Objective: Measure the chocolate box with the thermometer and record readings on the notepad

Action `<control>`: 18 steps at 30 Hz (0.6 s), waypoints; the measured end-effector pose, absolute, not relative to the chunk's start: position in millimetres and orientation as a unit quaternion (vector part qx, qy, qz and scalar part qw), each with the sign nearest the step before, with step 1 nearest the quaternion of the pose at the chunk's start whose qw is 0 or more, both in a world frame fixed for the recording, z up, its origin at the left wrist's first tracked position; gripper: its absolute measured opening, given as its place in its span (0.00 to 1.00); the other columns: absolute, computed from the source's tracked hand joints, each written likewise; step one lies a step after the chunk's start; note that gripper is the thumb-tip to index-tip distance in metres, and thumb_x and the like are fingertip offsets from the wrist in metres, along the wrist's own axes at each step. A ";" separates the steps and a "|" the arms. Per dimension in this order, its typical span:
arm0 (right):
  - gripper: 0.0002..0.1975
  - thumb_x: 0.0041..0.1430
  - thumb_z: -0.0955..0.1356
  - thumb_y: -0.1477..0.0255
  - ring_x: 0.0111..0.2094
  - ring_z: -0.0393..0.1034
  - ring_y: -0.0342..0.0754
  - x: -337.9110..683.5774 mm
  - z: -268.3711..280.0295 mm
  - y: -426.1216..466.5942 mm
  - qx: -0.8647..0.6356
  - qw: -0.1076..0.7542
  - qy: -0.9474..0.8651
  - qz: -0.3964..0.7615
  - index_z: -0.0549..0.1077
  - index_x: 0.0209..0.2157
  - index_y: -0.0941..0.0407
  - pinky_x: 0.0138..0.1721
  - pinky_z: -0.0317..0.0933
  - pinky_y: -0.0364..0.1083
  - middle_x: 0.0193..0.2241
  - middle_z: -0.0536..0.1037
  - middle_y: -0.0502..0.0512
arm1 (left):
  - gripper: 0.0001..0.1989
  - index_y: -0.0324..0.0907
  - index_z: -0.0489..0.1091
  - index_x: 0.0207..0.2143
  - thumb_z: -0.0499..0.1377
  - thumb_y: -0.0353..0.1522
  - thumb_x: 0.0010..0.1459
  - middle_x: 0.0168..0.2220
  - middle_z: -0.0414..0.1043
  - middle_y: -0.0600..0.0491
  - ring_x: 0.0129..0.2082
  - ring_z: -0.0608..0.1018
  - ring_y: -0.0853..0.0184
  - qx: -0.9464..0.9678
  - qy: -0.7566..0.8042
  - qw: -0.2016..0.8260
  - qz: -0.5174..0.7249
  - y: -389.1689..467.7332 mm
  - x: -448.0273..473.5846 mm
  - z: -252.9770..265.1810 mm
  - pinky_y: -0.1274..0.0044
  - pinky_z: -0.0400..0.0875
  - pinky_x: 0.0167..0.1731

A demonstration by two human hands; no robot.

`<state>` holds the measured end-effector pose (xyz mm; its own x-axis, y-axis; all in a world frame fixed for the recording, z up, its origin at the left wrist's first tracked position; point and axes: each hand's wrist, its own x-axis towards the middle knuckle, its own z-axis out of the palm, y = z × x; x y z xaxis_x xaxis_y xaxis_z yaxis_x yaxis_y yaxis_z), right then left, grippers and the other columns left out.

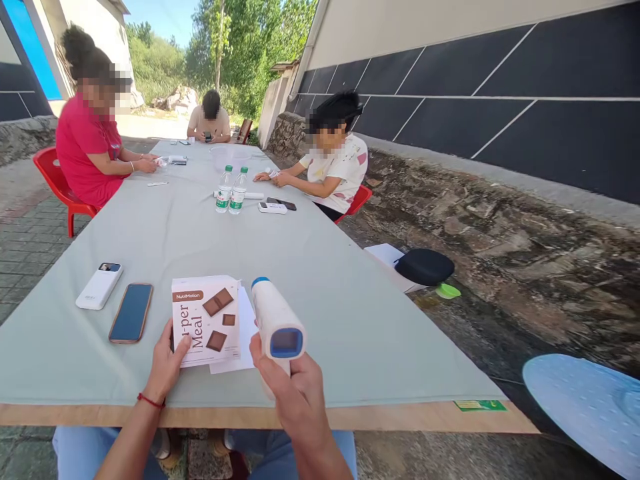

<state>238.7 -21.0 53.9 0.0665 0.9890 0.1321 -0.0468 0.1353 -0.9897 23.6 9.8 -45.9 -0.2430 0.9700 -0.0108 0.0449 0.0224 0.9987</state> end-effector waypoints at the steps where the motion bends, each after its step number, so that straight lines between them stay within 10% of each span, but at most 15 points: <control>1: 0.20 0.50 0.70 0.56 0.34 0.71 0.53 247.0 48.1 -17.8 -0.481 0.565 -0.500 0.447 0.77 0.38 0.57 0.35 0.66 0.48 0.34 0.79 0.57 | 0.30 0.41 0.71 0.50 0.68 0.45 0.46 0.50 0.75 0.45 0.53 0.74 0.50 0.437 0.573 0.444 0.533 9.3 22.0 -43.7 0.65 0.66 0.53; 11: 0.15 0.56 0.63 0.64 0.33 0.68 0.51 322.2 -35.0 73.1 -0.675 0.190 -0.678 0.220 0.72 0.43 0.53 0.32 0.55 0.45 0.34 0.77 0.54 | 0.36 0.42 0.63 0.53 0.71 0.42 0.43 0.52 0.71 0.44 0.53 0.74 0.54 0.365 0.537 0.455 0.609 66.4 -14.5 -7.7 0.64 0.69 0.50; 18: 0.18 0.57 0.66 0.64 0.42 0.69 0.55 328.7 -69.7 76.7 -0.674 0.123 -0.719 0.116 0.71 0.47 0.57 0.39 0.57 0.48 0.42 0.75 0.62 | 0.33 0.41 0.60 0.53 0.69 0.36 0.46 0.52 0.70 0.42 0.52 0.73 0.58 0.424 0.537 0.387 0.618 169.9 6.7 -8.3 0.65 0.69 0.52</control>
<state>328.7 76.7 -69.7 -0.0606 0.9980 0.0206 0.9412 0.0640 -0.3318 6.7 169.9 -8.3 -0.3420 0.9335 0.1081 -0.0230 -0.1233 0.9921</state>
